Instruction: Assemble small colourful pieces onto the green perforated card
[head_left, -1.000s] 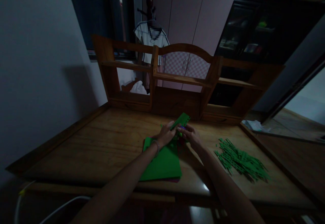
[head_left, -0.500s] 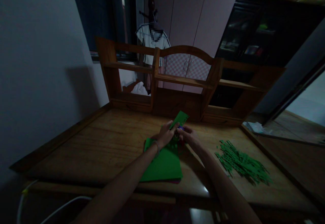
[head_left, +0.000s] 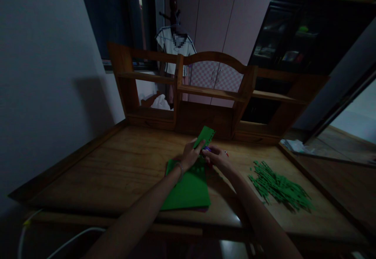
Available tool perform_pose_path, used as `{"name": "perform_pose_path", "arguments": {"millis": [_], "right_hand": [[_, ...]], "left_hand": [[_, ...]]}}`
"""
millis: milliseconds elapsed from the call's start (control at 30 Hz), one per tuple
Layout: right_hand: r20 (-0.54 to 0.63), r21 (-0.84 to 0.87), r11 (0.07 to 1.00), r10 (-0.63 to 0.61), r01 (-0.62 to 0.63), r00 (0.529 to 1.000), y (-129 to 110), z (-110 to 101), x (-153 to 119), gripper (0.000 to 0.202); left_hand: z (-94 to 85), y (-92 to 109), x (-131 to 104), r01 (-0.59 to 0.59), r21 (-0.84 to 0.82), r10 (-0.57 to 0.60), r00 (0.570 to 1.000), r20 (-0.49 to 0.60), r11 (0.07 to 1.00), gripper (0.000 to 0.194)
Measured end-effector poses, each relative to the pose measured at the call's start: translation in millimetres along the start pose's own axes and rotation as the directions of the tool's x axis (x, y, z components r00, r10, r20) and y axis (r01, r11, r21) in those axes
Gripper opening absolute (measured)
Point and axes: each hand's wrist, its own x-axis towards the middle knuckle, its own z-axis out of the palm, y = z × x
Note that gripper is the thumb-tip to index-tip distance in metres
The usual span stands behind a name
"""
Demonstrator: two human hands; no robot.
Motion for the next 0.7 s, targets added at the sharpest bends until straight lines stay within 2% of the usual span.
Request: {"name": "perform_pose_path", "arguments": {"millis": [167,567,700], "right_hand": [[0.009,0.034,0.999,-0.017,0.017,1.0,1.1,-0.6,-0.1,0.032],[0.001,0.022,0.999,0.031,-0.031,1.0,-4.7,-1.5,-0.1,0.03],[-0.026,0.035,0.999,0.025,-0.024,0.999,-1.2,-1.7,1.2,0.03]], "left_hand": [[-0.2,-0.5,-0.1,-0.03,-0.006,0.03,0.999,0.018,1.0,0.04],[-6.3,8.3,-2.3,-0.046,0.051,0.045,0.999,0.026,0.998,0.035],[-7.9,9.2,-2.6,-0.094,0.014,0.093,0.995,0.033,0.996,0.035]]}}
